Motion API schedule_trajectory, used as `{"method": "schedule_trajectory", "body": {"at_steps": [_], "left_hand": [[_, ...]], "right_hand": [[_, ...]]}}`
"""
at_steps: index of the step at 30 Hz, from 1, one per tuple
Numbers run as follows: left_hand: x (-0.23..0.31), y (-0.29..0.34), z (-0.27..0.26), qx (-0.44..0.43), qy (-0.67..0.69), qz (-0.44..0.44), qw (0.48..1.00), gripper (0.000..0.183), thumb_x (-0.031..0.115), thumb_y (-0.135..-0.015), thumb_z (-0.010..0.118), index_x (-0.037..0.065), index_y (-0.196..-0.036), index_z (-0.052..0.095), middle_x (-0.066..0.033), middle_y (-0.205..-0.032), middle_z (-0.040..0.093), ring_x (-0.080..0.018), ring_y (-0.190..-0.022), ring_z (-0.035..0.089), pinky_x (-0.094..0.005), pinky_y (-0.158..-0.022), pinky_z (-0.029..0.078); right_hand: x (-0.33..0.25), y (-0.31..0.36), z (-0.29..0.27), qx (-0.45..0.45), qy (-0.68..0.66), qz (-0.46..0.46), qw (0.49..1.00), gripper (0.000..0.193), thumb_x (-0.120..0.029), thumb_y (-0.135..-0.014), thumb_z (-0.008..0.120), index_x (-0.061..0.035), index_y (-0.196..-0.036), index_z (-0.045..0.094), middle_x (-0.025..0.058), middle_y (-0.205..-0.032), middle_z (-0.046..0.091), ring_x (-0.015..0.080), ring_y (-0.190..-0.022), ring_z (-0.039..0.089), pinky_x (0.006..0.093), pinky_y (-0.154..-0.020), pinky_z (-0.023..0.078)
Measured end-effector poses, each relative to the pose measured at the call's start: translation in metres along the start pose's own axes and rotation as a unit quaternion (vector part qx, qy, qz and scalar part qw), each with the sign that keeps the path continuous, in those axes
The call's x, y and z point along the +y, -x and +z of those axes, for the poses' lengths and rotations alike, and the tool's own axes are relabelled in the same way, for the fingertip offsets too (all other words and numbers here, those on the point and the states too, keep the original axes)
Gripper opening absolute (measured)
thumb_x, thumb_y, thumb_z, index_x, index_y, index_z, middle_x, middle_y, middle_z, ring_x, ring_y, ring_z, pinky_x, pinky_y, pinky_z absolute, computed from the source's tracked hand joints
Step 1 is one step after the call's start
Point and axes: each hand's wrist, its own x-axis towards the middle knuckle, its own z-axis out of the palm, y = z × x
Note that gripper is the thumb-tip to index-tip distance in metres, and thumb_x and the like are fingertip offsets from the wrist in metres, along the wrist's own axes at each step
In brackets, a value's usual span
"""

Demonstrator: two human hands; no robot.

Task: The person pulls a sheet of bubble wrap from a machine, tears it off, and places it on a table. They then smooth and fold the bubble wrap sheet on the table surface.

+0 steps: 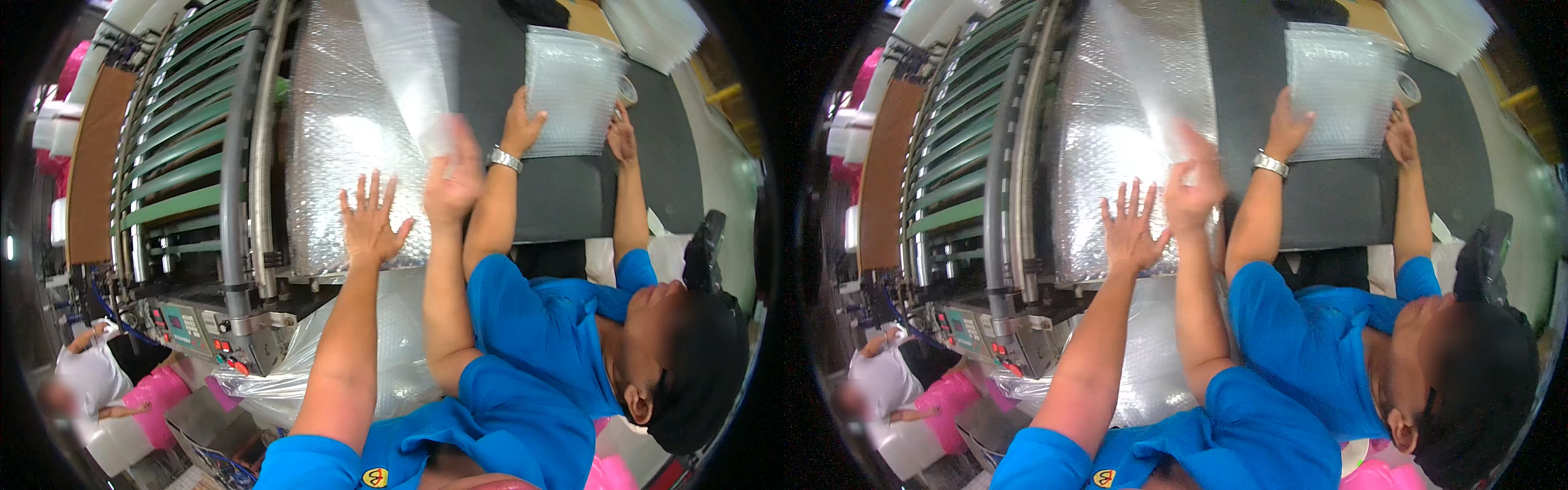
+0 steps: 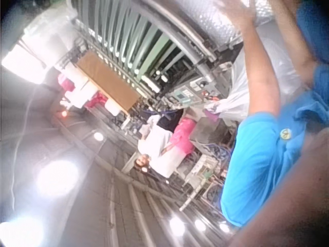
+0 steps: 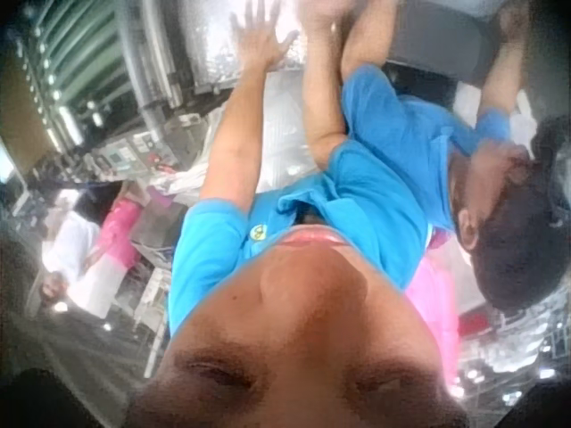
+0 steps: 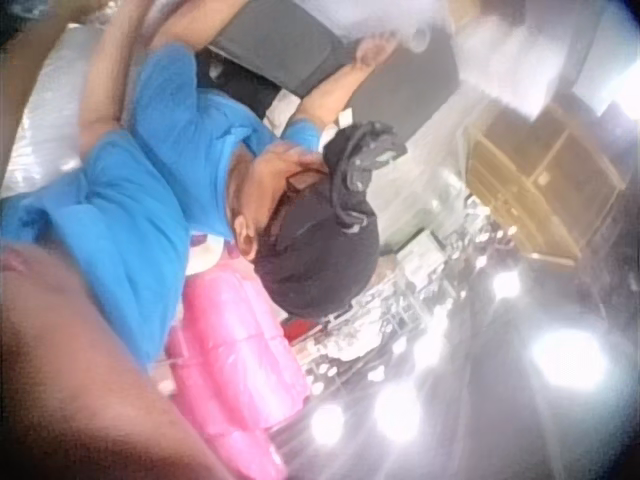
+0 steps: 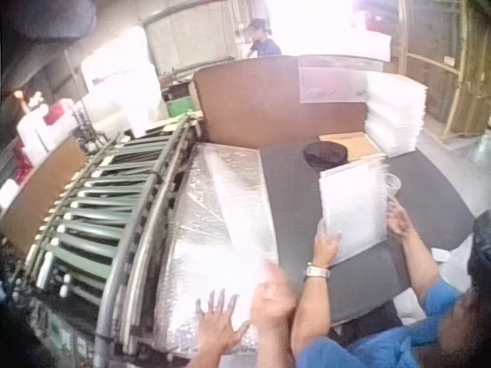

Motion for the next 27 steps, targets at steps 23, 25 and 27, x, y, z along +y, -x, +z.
{"method": "schedule_trajectory", "body": {"at_steps": [23,25,27], "left_hand": [[-0.005,-0.001,0.001,0.02,0.02,-0.024,0.999,0.067,0.054,-0.074,0.036,0.017,-0.128,0.021,-0.0087,-0.135,0.008,-0.0301,-0.124,0.002,-0.0498,-0.097,0.001],[-0.006,0.001,0.001,0.018,0.01,-0.036,0.999,0.067,0.055,-0.074,0.034,0.018,-0.129,0.02,-0.0075,-0.135,0.009,-0.0287,-0.124,0.003,-0.0489,-0.098,0.002],[-0.005,-0.001,0.0,0.013,0.002,-0.032,0.999,0.068,0.056,-0.075,0.033,0.018,-0.129,0.019,-0.0068,-0.135,0.009,-0.028,-0.124,0.003,-0.0483,-0.098,0.002]], "right_hand": [[0.12,-0.121,-0.042,0.191,0.368,0.284,0.864,0.067,-0.023,-0.07,0.058,-0.0014,-0.123,0.023,0.0263,-0.115,0.034,0.0338,-0.107,0.033,0.0445,-0.085,0.022],[0.118,-0.117,-0.038,0.18,0.403,0.283,0.851,0.068,-0.024,-0.069,0.06,-0.0017,-0.122,0.024,0.0262,-0.116,0.031,0.0352,-0.108,0.03,0.046,-0.086,0.021],[0.125,-0.114,-0.038,0.195,0.476,0.251,0.82,0.066,-0.028,-0.066,0.063,-0.0012,-0.116,0.031,0.0251,-0.114,0.032,0.0378,-0.109,0.027,0.049,-0.088,0.019]]}}
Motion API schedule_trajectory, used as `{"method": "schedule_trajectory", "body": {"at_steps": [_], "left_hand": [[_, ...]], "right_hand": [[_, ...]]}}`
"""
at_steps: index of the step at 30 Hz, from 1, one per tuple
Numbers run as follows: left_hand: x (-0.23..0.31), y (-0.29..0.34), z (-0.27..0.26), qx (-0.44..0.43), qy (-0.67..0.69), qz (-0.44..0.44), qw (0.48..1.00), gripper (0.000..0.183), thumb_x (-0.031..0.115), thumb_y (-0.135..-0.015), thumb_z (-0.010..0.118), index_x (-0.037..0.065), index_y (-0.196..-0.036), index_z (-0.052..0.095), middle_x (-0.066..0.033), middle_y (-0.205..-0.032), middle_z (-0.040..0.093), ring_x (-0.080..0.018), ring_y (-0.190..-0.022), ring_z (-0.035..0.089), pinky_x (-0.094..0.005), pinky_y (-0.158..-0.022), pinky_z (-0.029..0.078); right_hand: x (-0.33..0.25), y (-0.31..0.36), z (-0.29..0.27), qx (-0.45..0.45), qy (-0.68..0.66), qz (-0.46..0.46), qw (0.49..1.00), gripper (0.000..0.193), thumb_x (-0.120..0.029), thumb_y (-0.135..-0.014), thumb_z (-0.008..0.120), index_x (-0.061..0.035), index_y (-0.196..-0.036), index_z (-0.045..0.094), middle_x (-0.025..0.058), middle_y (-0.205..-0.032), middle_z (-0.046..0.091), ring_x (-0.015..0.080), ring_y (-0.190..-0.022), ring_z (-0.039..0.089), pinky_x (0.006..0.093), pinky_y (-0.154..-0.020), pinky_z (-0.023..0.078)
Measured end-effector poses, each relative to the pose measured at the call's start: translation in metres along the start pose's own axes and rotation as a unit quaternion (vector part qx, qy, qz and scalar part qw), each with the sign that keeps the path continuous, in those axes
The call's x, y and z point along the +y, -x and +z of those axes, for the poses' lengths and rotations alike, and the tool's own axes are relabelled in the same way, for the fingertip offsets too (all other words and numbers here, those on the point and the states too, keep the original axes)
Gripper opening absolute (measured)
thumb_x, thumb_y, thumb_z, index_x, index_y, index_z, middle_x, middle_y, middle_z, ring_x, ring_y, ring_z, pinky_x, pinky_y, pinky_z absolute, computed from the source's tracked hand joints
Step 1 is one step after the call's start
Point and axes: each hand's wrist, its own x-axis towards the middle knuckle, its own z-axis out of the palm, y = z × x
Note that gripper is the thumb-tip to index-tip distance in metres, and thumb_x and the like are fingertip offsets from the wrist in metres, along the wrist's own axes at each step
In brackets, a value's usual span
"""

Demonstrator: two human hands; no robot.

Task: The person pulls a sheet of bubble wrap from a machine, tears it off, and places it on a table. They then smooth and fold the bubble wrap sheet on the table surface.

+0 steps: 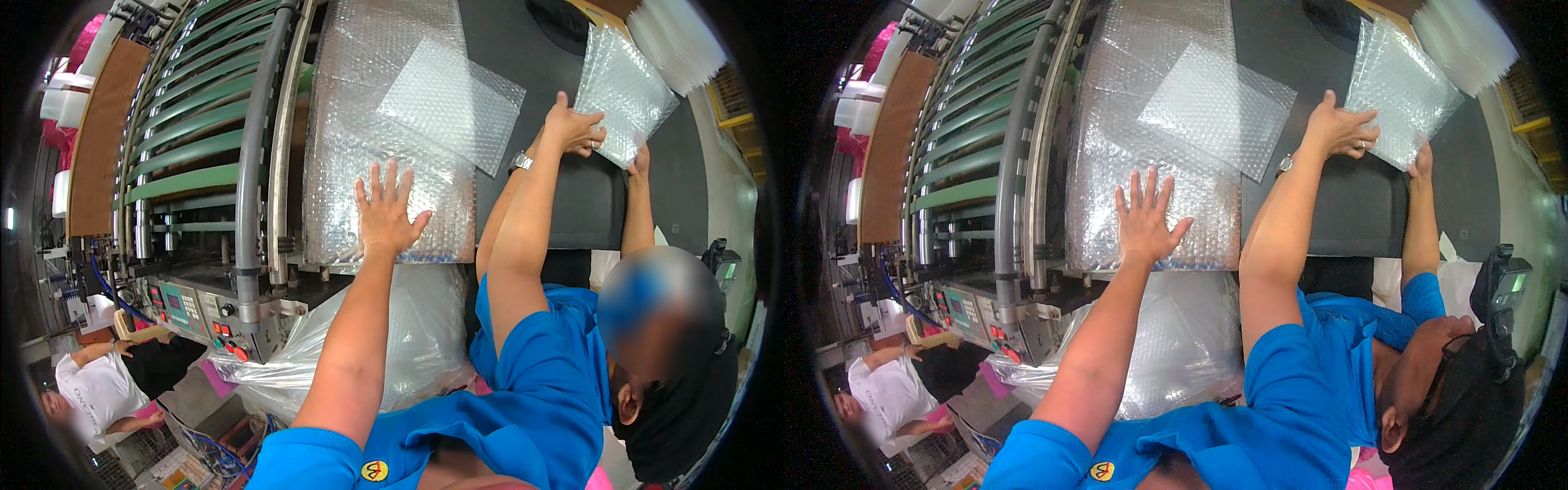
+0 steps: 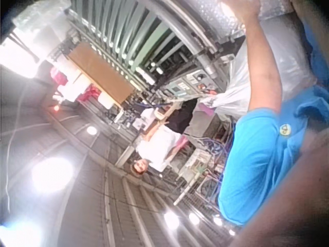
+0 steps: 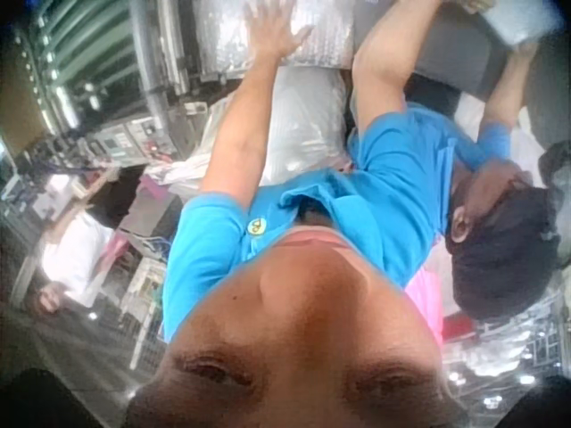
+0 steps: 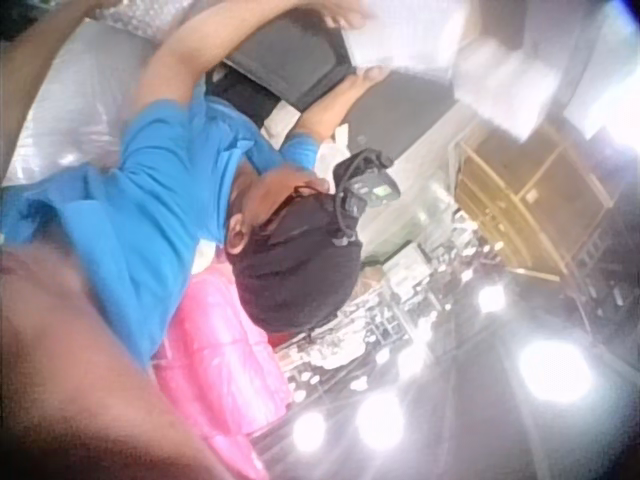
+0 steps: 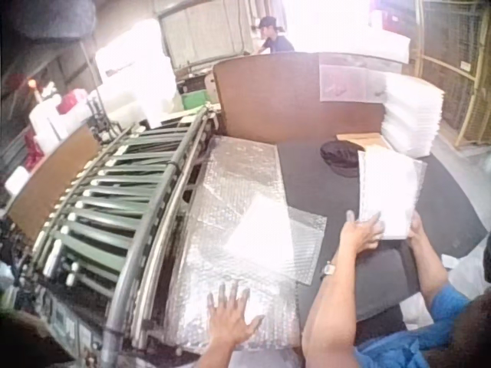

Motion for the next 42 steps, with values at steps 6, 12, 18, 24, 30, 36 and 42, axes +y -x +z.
{"method": "schedule_trajectory", "body": {"at_steps": [6,12,18,24,30,36,42], "left_hand": [[0.001,-0.002,0.003,-0.008,-0.015,0.002,1.0,0.068,0.057,-0.076,0.03,0.019,-0.13,0.016,-0.0064,-0.135,0.008,-0.028,-0.125,0.001,-0.0479,-0.098,0.001],[0.003,-0.003,0.003,-0.014,-0.024,0.002,1.0,0.068,0.057,-0.075,0.031,0.018,-0.13,0.016,-0.0073,-0.135,0.009,-0.0285,-0.124,0.002,-0.0481,-0.098,0.001],[0.002,-0.001,-0.002,-0.017,-0.027,0.001,1.0,0.068,0.057,-0.075,0.031,0.018,-0.13,0.016,-0.0071,-0.136,0.008,-0.0284,-0.124,0.002,-0.0482,-0.098,0.001],[-0.001,0.001,-0.003,-0.015,0.002,-0.002,1.0,0.069,0.056,-0.075,0.031,0.017,-0.129,0.017,-0.0079,-0.136,0.008,-0.0292,-0.124,0.003,-0.0488,-0.098,0.002],[-0.003,0.002,-0.007,-0.025,0.028,0.0,0.999,0.068,0.051,-0.074,0.038,0.016,-0.129,0.02,-0.0083,-0.135,0.009,-0.0303,-0.124,0.002,-0.0501,-0.097,0.0],[-0.004,0.003,-0.001,-0.013,0.025,-0.004,1.0,0.068,0.049,-0.072,0.043,0.016,-0.128,0.022,-0.0078,-0.135,0.011,-0.0296,-0.124,0.003,-0.0493,-0.097,0.0],[-0.002,0.002,-0.009,-0.031,0.027,-0.001,0.999,0.067,0.051,-0.074,0.04,0.016,-0.128,0.021,-0.0078,-0.135,0.009,-0.029,-0.124,0.001,-0.0492,-0.098,0.0]], "right_hand": [[0.031,-0.022,0.03,0.005,0.007,-0.051,0.999,0.054,-0.032,-0.063,0.063,-0.0041,-0.102,0.04,0.0232,-0.107,0.044,0.0343,-0.107,0.036,0.047,-0.086,0.023],[0.006,-0.006,-0.006,-0.037,-0.116,-0.062,0.991,0.04,-0.013,-0.076,0.047,-0.0018,-0.114,0.037,0.0179,-0.094,0.055,0.0335,-0.08,0.055,0.0404,-0.07,0.042],[-0.055,0.04,-0.08,-0.159,-0.698,-0.137,0.684,0.047,-0.003,-0.077,0.042,-0.0066,-0.122,0.028,0.0191,-0.103,0.049,0.0278,-0.091,0.052,0.035,-0.071,0.047],[-0.078,0.092,-0.108,-0.516,-0.729,0.06,0.446,0.058,0.0,-0.076,0.045,-0.0129,-0.126,0.019,0.0206,-0.116,0.038,0.0333,-0.096,0.049,0.0387,-0.068,0.05],[-0.093,0.14,-0.134,-0.502,-0.745,0.147,0.413,0.061,0.001,-0.078,0.043,-0.0204,-0.127,0.015,0.0183,-0.12,0.034,0.0337,-0.106,0.041,0.0453,-0.078,0.044],[-0.085,0.157,-0.132,-0.508,-0.755,0.174,0.378,0.064,0.003,-0.078,0.041,-0.0239,-0.127,0.012,0.0165,-0.125,0.029,0.0331,-0.111,0.035,0.0495,-0.086,0.036],[-0.08,0.152,-0.126,-0.429,-0.748,0.125,0.49,0.059,0.007,-0.077,0.038,-0.0183,-0.126,0.019,0.0157,-0.121,0.034,0.0313,-0.108,0.039,0.0446,-0.087,0.035]]}}
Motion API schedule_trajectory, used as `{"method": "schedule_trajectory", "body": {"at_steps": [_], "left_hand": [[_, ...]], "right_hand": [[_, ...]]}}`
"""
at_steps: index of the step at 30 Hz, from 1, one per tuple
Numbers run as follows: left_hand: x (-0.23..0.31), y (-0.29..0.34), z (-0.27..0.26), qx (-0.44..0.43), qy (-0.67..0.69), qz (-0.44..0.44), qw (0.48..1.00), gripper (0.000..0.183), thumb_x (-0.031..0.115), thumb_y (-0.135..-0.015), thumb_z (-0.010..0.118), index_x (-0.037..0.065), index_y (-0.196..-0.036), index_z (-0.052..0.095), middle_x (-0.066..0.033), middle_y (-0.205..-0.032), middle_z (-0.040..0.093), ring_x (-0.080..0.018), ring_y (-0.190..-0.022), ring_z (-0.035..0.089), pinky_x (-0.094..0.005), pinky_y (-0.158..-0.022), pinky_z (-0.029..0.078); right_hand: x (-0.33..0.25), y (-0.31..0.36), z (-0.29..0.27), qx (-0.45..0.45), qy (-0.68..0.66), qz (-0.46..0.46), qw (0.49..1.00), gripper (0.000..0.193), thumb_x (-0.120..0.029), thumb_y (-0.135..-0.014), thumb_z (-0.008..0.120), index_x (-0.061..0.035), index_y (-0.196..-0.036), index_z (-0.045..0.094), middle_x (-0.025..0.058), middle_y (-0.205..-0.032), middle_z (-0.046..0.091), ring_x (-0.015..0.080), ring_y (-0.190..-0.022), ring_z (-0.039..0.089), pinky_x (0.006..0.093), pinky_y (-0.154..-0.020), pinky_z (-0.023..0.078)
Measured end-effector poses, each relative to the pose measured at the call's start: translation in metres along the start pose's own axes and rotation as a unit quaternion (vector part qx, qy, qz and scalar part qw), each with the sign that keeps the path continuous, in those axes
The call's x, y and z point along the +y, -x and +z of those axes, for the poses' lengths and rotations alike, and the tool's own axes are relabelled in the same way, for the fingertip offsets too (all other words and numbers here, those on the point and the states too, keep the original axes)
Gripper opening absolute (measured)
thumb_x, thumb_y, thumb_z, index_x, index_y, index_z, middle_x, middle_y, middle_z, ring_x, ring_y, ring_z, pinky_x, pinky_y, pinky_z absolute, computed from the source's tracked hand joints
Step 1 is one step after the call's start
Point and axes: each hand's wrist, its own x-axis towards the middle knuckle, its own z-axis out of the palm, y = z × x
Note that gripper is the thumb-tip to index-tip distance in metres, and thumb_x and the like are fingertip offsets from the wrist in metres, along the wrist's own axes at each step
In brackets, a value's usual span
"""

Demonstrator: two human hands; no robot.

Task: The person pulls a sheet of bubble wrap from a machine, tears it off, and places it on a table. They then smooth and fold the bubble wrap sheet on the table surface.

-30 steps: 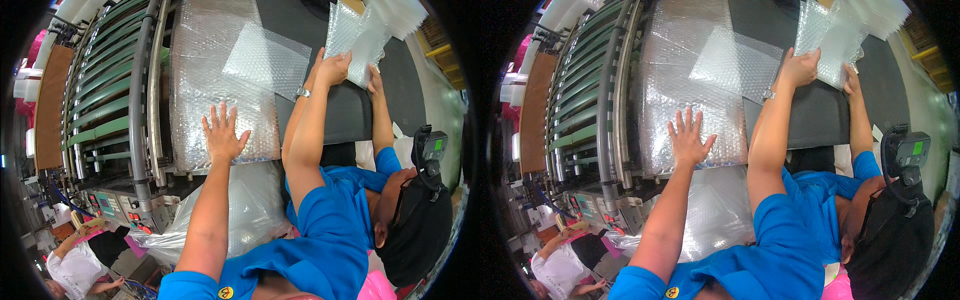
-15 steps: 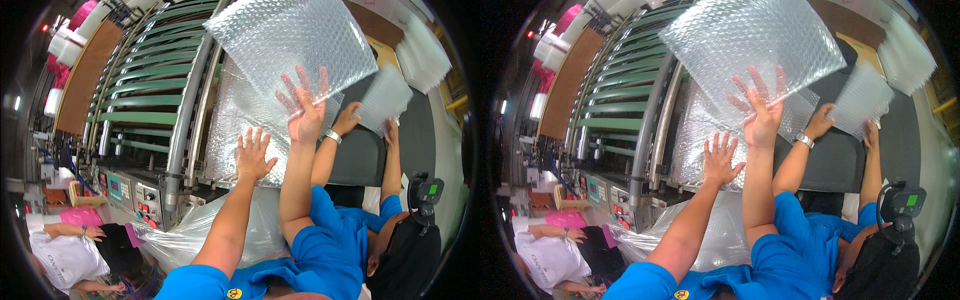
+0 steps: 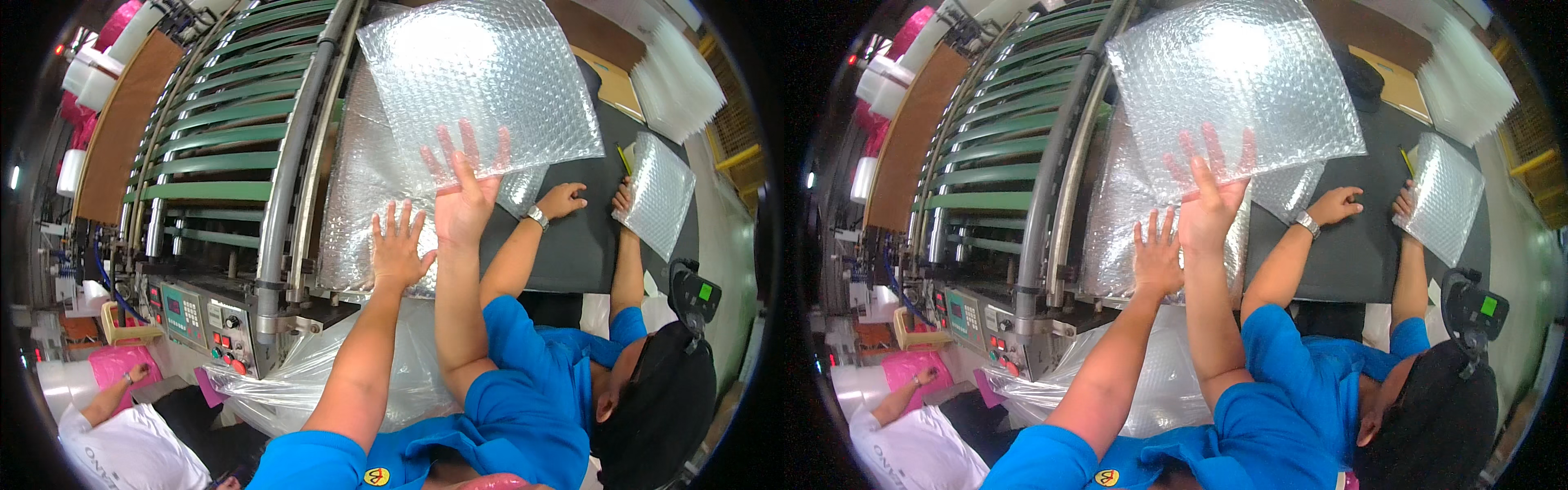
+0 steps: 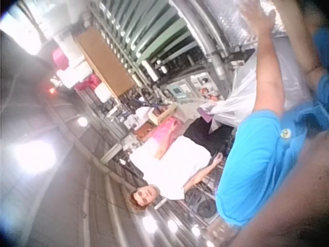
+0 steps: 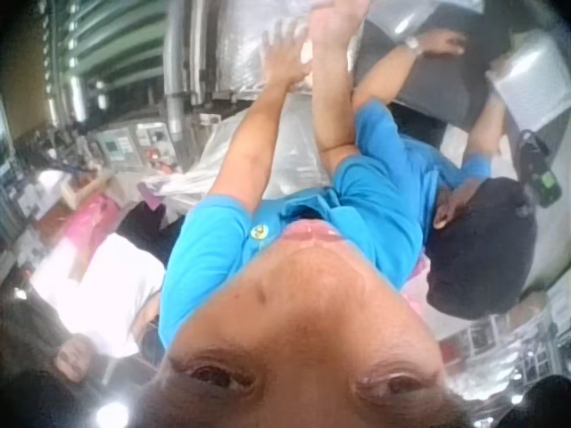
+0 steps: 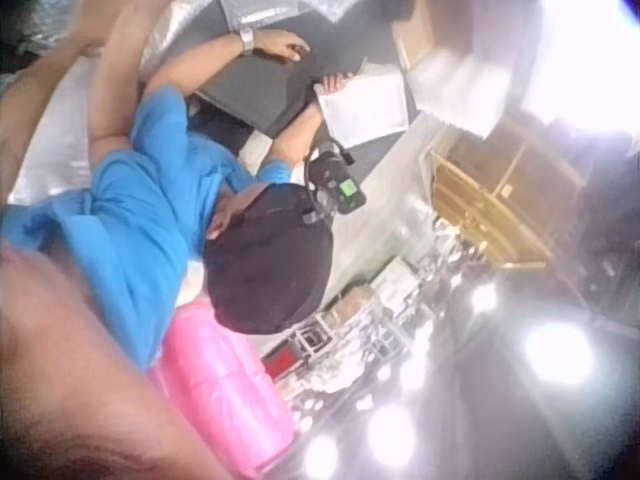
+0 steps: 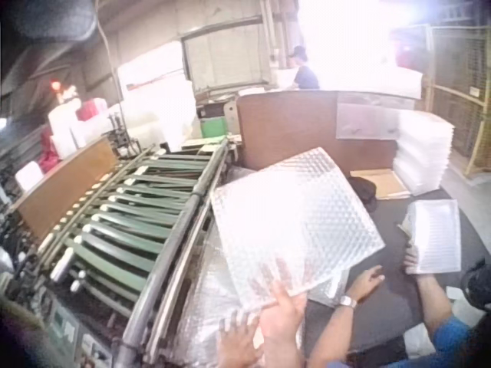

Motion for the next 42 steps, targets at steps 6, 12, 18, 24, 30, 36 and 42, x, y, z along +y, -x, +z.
{"method": "schedule_trajectory", "body": {"at_steps": [6,12,18,24,30,36,42], "left_hand": [[0.003,0.0,0.003,0.016,-0.026,0.0,1.0,0.067,0.052,-0.075,0.035,0.016,-0.129,0.018,-0.008,-0.136,0.006,-0.028,-0.125,-0.001,-0.0478,-0.098,0.001],[0.008,-0.001,0.004,0.01,-0.048,-0.002,0.999,0.066,0.052,-0.076,0.033,0.017,-0.13,0.017,-0.007,-0.136,0.004,-0.0282,-0.125,-0.004,-0.0474,-0.098,-0.002],[0.008,-0.001,0.007,0.019,-0.047,0.006,0.999,0.065,0.053,-0.077,0.032,0.018,-0.129,0.017,-0.006,-0.136,0.003,-0.0274,-0.125,-0.005,-0.0473,-0.098,-0.003],[0.006,0.0,0.006,0.019,-0.051,0.007,0.998,0.067,0.054,-0.077,0.031,0.016,-0.13,0.016,-0.0074,-0.136,0.006,-0.0291,-0.124,-0.001,-0.0476,-0.098,0.001],[0.007,0.0,0.005,0.018,-0.044,0.008,0.999,0.067,0.053,-0.077,0.032,0.016,-0.13,0.015,-0.0077,-0.136,0.006,-0.0293,-0.124,-0.001,-0.048,-0.098,0.001],[0.007,-0.002,0.005,0.022,-0.034,0.009,0.999,0.067,0.054,-0.076,0.032,0.016,-0.129,0.017,-0.008,-0.135,0.009,-0.0296,-0.124,0.002,-0.0483,-0.098,0.002],[0.003,-0.001,0.008,0.022,-0.052,-0.003,0.998,0.067,0.056,-0.076,0.03,0.017,-0.129,0.018,-0.0076,-0.135,0.009,-0.029,-0.124,0.002,-0.0484,-0.098,0.001]], "right_hand": [[0.041,-0.068,-0.068,0.03,0.688,-0.291,0.664,0.054,0.009,-0.062,0.041,-0.0122,-0.111,0.047,0.0118,-0.114,0.045,0.0286,-0.107,0.04,0.0362,-0.088,0.032],[0.053,-0.1,-0.154,-0.036,0.733,-0.009,0.679,0.036,-0.015,-0.069,0.058,-0.0109,-0.104,0.05,0.0115,-0.113,0.045,0.029,-0.106,0.04,0.0352,-0.087,0.033],[-0.046,-0.139,-0.168,0.328,0.618,-0.292,0.652,0.04,-0.009,-0.068,0.053,-0.0046,-0.105,0.039,0.0139,-0.109,0.039,0.0288,-0.103,0.039,0.0402,-0.087,0.029],[-0.125,-0.147,-0.195,0.483,0.669,-0.336,0.453,0.072,-0.01,-0.065,0.056,-0.0007,-0.124,0.016,0.0276,-0.124,0.013,0.039,-0.117,0.014,0.0515,-0.094,0.012],[-0.172,-0.155,-0.201,0.42,0.81,-0.242,0.33,0.059,-0.017,-0.063,0.057,-0.0072,-0.117,0.036,0.0197,-0.122,0.031,0.0336,-0.117,0.022,0.0513,-0.093,0.013],[-0.174,-0.166,-0.168,0.281,0.867,-0.138,0.387,0.022,-0.021,-0.066,0.053,-0.0134,-0.085,0.06,0.0118,-0.079,0.059,0.0315,-0.076,0.056,0.0446,-0.07,0.041],[-0.121,-0.118,-0.028,0.06,0.744,-0.211,0.631,0.027,-0.019,-0.075,0.047,-0.0079,-0.098,0.053,0.0149,-0.091,0.057,0.0293,-0.084,0.055,0.0393,-0.072,0.043]]}}
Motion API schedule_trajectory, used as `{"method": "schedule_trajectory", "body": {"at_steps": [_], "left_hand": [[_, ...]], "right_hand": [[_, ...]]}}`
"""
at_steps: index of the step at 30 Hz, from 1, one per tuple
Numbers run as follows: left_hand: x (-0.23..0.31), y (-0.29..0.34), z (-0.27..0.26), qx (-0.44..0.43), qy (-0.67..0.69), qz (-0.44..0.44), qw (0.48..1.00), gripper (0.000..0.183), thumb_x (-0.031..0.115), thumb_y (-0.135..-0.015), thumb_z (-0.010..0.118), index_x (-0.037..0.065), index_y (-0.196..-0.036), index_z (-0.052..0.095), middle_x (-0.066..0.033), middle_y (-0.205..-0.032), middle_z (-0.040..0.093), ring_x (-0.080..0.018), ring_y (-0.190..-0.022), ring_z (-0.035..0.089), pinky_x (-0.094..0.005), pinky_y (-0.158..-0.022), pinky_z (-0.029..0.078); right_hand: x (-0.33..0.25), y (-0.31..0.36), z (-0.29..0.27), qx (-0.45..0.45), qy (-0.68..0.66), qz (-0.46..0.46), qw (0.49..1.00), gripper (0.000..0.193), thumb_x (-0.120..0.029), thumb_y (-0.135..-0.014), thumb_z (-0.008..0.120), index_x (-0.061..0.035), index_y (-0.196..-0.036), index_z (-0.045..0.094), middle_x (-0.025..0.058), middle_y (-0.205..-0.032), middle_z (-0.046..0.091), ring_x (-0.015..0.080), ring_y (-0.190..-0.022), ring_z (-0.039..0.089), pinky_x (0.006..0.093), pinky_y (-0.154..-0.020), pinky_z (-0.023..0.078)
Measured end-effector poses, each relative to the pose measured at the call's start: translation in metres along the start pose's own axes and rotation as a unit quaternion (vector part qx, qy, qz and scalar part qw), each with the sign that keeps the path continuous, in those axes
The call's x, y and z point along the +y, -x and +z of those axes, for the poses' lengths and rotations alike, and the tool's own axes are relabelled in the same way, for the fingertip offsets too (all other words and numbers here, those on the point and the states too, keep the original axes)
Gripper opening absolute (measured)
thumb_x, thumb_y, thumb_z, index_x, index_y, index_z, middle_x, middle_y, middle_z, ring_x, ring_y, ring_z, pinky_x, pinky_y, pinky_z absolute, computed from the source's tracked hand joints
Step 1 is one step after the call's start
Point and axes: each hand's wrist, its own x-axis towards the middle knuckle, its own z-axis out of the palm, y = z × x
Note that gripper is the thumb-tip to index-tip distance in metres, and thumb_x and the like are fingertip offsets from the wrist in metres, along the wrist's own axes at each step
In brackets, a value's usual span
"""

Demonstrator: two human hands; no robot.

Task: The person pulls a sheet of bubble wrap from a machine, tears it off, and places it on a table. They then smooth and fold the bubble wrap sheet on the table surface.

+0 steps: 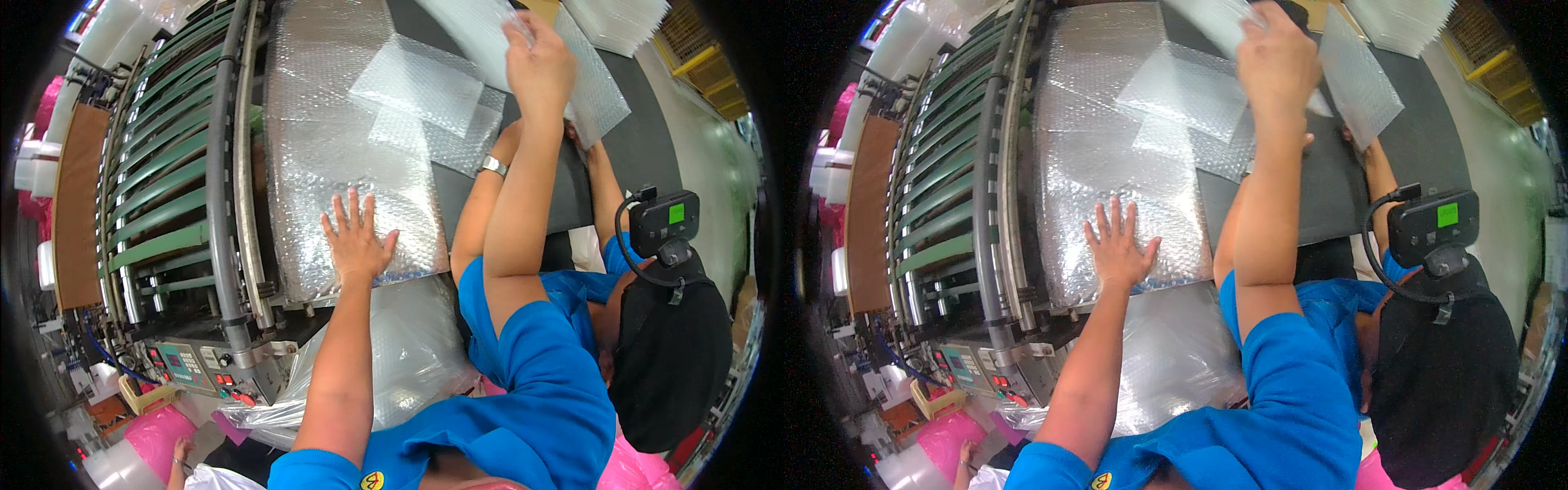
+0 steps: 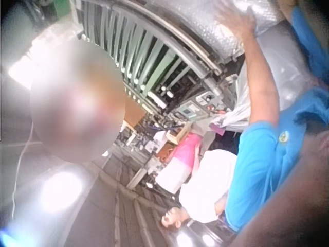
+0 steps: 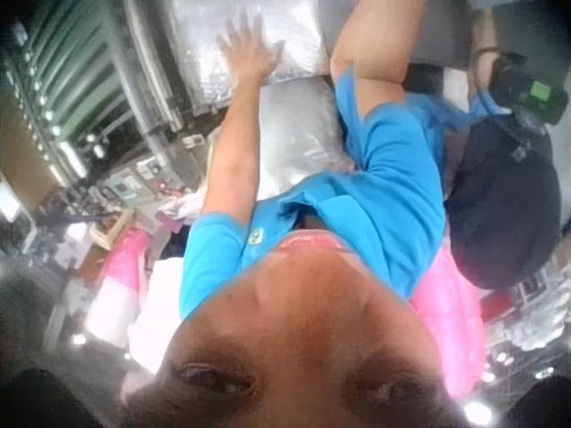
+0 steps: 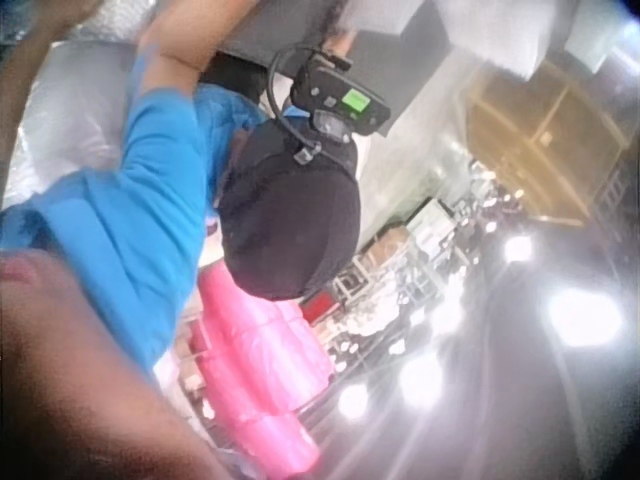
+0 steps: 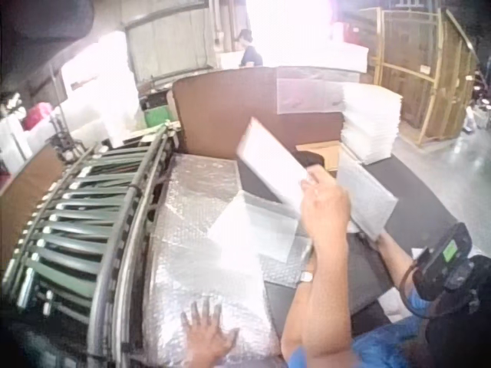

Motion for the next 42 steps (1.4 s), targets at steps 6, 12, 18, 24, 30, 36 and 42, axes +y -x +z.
{"method": "schedule_trajectory", "body": {"at_steps": [6,12,18,24,30,36,42], "left_hand": [[0.001,-0.003,0.0,-0.004,0.012,0.009,1.0,0.068,0.056,-0.076,0.031,0.017,-0.129,0.017,-0.0081,-0.135,0.008,-0.0299,-0.124,0.001,-0.0493,-0.097,-0.001],[0.001,-0.002,0.003,0.001,0.012,0.005,1.0,0.069,0.055,-0.074,0.033,0.017,-0.129,0.018,-0.0088,-0.135,0.01,-0.0306,-0.124,0.002,-0.0506,-0.097,-0.001],[0.004,-0.003,-0.002,-0.006,0.003,0.007,1.0,0.069,0.053,-0.073,0.036,0.017,-0.129,0.017,-0.0079,-0.135,0.009,-0.0309,-0.123,0.007,-0.0502,-0.097,0.001],[0.004,-0.002,-0.003,-0.018,0.005,0.002,1.0,0.069,0.05,-0.073,0.038,0.017,-0.13,0.016,-0.0075,-0.135,0.008,-0.0309,-0.123,0.009,-0.0498,-0.097,0.001],[0.004,-0.004,-0.007,-0.025,0.012,0.006,1.0,0.066,0.053,-0.076,0.032,0.017,-0.129,0.018,-0.0078,-0.135,0.009,-0.0292,-0.124,-0.001,-0.0487,-0.098,-0.003],[0.006,-0.002,-0.005,-0.009,0.001,0.009,1.0,0.069,0.052,-0.074,0.037,0.016,-0.13,0.016,-0.008,-0.136,0.007,-0.0299,-0.124,0.0,-0.0484,-0.098,0.001],[0.008,-0.003,-0.007,-0.014,0.0,0.01,1.0,0.068,0.053,-0.076,0.033,0.016,-0.13,0.016,-0.0082,-0.136,0.007,-0.0293,-0.124,-0.001,-0.048,-0.098,0.0]], "right_hand": [[-0.034,0.032,0.022,-0.106,-0.728,0.156,0.659,0.033,-0.012,-0.082,0.037,0.0001,-0.113,0.037,0.019,-0.106,0.048,0.0281,-0.095,0.049,0.039,-0.081,0.04],[-0.046,0.069,0.024,-0.112,-0.847,0.235,0.464,0.039,-0.016,-0.083,0.033,-0.0046,-0.12,0.029,0.0203,-0.119,0.035,0.0349,-0.111,0.034,0.0503,-0.092,0.028],[-0.044,0.087,0.029,-0.078,-0.854,0.268,0.439,0.043,-0.015,-0.079,0.035,-0.007,-0.121,0.028,0.0186,-0.121,0.034,0.0339,-0.112,0.033,0.0514,-0.094,0.024],[-0.04,0.092,0.032,-0.088,-0.862,0.266,0.424,0.044,-0.014,-0.078,0.037,-0.0068,-0.121,0.029,0.0178,-0.12,0.036,0.0319,-0.112,0.033,0.0502,-0.094,0.025],[-0.052,0.092,0.048,0.1,-0.692,0.16,0.696,0.039,-0.005,-0.075,0.041,-0.0011,-0.114,0.036,0.0131,-0.106,0.047,0.0258,-0.099,0.045,0.036,-0.089,0.033],[0.011,0.077,0.154,0.034,-0.022,-0.169,0.985,0.04,-0.006,-0.066,0.053,-0.0162,-0.105,0.051,0.0065,-0.111,0.046,0.0246,-0.102,0.041,0.0394,-0.086,0.029],[0.124,0.067,0.188,-0.295,-0.17,-0.093,0.936,0.05,-0.019,-0.07,0.06,-0.0157,-0.116,0.041,0.0116,-0.124,0.033,0.0264,-0.117,0.027,0.0365,-0.096,0.022]]}}
